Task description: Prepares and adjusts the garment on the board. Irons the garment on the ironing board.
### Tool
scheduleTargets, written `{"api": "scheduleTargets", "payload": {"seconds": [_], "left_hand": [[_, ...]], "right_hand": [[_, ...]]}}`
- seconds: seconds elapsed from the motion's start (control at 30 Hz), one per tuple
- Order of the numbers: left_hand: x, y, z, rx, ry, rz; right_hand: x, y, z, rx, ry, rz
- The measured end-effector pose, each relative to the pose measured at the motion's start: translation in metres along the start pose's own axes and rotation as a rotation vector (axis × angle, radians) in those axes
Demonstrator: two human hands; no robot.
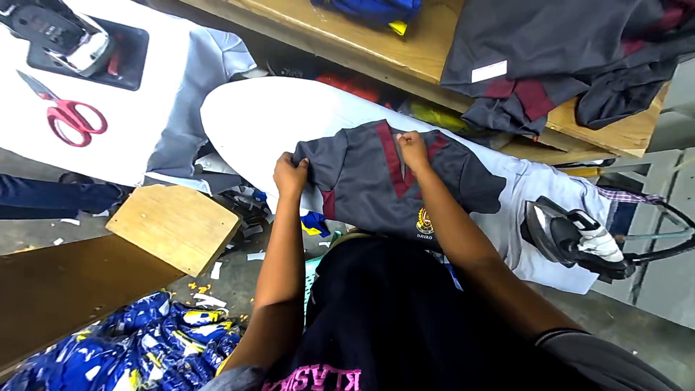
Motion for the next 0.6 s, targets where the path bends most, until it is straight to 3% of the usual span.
{"api": "scheduleTargets", "payload": {"seconds": [0.23, 0.37, 0.6], "left_hand": [[-0.01, 0.005, 0.003, 0.036, 0.265, 0.033], [-0.017, 0.003, 0.007, 0.064, 0.328, 0.033], [-0.015, 0.005, 0.002, 0.137, 0.344, 0.072]], "right_hand": [[-0.013, -0.005, -0.014, -0.253, -0.325, 0.239], [-0.003, -0.014, -0.011, -0.413, -0.545, 0.099], [0.009, -0.023, -0.005, -0.427, -0.874, -0.153]]}}
Point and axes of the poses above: each hand's wrist, its own y-axis away from the middle knuckle, its own z-axis out of the palm, x = y × z, the point moved 1 cm from there along -y, towards the middle knuckle, and after that the axes turned 9 degrees about y, right-handed, at the moved point
